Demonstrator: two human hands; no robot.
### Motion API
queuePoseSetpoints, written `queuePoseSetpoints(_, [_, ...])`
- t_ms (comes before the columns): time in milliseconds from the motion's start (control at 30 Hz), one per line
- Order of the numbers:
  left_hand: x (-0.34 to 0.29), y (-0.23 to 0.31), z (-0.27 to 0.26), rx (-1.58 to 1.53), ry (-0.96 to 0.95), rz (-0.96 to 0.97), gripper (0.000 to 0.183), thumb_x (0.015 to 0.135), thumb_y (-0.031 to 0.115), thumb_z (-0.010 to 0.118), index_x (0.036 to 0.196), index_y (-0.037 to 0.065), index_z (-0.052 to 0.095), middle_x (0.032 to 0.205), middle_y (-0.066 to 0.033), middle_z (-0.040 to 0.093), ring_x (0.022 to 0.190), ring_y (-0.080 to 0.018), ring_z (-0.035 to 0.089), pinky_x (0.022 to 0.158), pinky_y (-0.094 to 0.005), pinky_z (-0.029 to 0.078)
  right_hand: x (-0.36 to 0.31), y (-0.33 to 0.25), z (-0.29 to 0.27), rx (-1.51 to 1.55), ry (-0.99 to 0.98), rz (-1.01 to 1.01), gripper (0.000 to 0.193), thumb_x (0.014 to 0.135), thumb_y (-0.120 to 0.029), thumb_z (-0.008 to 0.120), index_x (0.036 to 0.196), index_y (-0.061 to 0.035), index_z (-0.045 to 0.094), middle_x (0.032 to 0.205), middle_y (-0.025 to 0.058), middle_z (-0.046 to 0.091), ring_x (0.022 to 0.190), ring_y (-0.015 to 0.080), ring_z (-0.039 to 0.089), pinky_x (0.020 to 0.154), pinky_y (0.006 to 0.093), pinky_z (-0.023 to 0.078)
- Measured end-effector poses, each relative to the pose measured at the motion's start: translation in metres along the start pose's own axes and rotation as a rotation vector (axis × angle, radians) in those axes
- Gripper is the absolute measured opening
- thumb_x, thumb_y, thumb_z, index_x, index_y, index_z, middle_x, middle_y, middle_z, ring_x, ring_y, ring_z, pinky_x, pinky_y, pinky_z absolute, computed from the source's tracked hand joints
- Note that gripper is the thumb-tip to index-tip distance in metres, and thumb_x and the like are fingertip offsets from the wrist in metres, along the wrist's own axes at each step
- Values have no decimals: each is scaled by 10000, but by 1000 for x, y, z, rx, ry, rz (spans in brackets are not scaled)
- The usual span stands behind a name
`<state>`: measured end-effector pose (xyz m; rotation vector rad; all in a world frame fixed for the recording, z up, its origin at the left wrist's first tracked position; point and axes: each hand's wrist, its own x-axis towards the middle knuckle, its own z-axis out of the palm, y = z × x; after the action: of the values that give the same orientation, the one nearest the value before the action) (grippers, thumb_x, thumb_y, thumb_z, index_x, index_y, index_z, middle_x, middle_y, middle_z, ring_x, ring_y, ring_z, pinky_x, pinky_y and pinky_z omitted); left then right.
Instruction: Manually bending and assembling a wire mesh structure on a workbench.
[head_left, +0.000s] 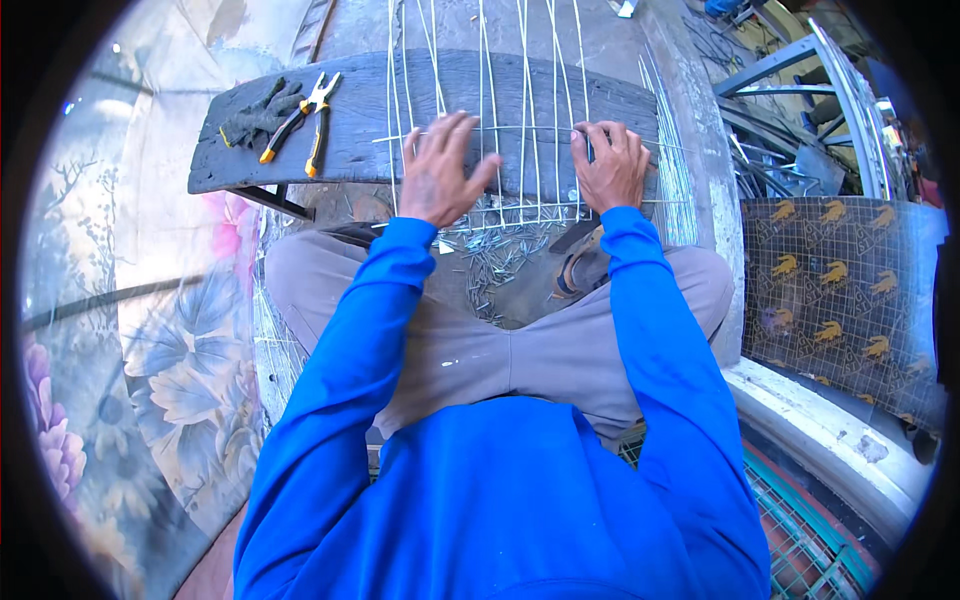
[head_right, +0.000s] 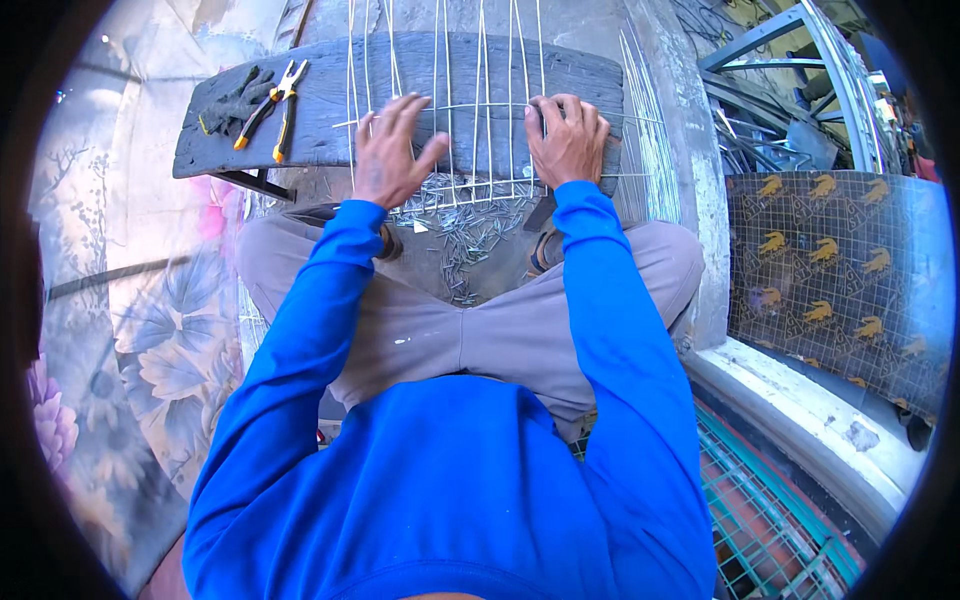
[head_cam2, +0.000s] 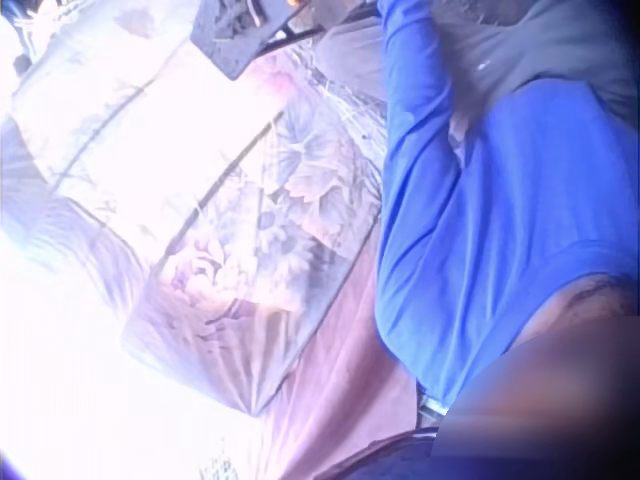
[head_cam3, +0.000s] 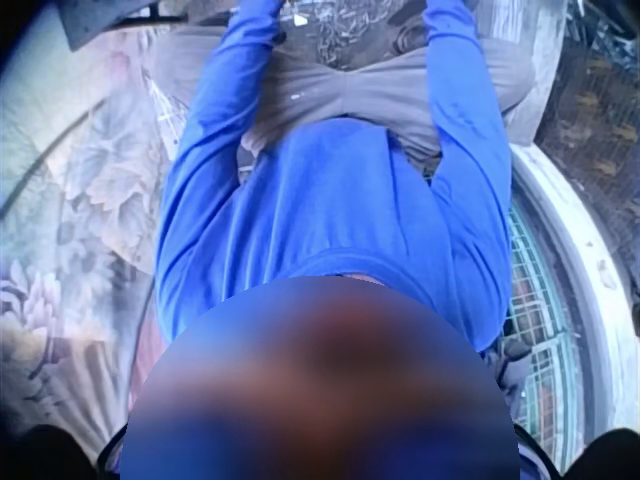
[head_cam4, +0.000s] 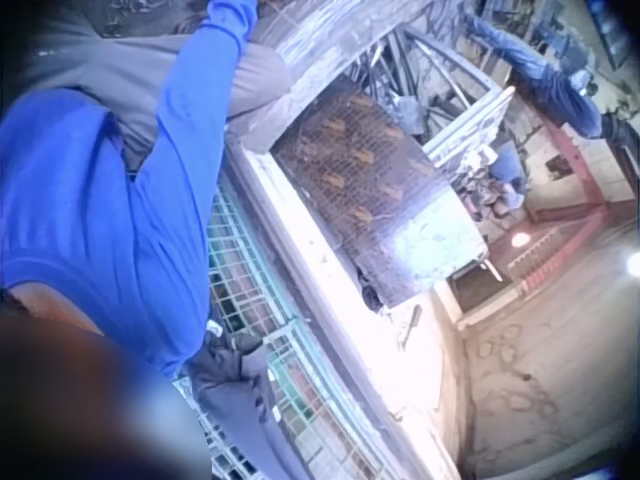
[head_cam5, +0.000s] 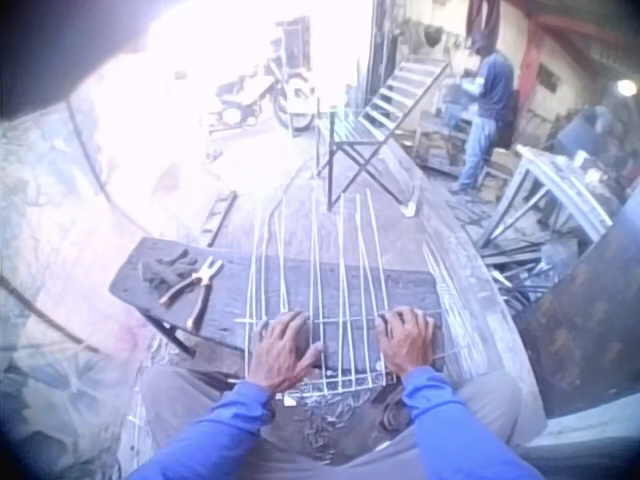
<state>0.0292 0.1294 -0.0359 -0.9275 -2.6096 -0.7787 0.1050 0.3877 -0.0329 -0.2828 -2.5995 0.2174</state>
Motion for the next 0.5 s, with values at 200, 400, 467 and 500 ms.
queuePoseSetpoints(200, [-5,22,24,88,-32,-78,707,966,563,624,1536,159,517,1445,-122,537,1458,-316,421,1253,-590,180,-1,1,0,0,-3,4,239,971,-397,712,1108,-211,774,1139,-10,681,1170,244,581,1035,459,418])
queuePoseSetpoints(400, [-2,24,28,96,15,-87,525,983,441,640,1442,193,581,1376,-101,554,1394,-295,461,1251,-567,186,0,0,2,0,-16,32,272,947,-450,733,1076,-213,772,1113,0,680,1160,257,577,1027,467,416])
queuePoseSetpoints(467, [-1,22,30,71,44,-70,502,980,414,644,1416,172,589,1346,-103,569,1365,-301,485,1249,-555,215,1,0,2,-9,-21,32,271,946,-454,734,1066,-213,771,1102,6,678,1155,262,576,1025,472,415])
queuePoseSetpoints(500, [-1,21,31,69,40,-72,502,980,414,644,1416,172,589,1346,-103,569,1365,-301,485,1249,-555,215,0,0,3,-18,-22,32,270,945,-458,735,1055,-214,769,1091,11,675,1149,267,576,1023,477,413])
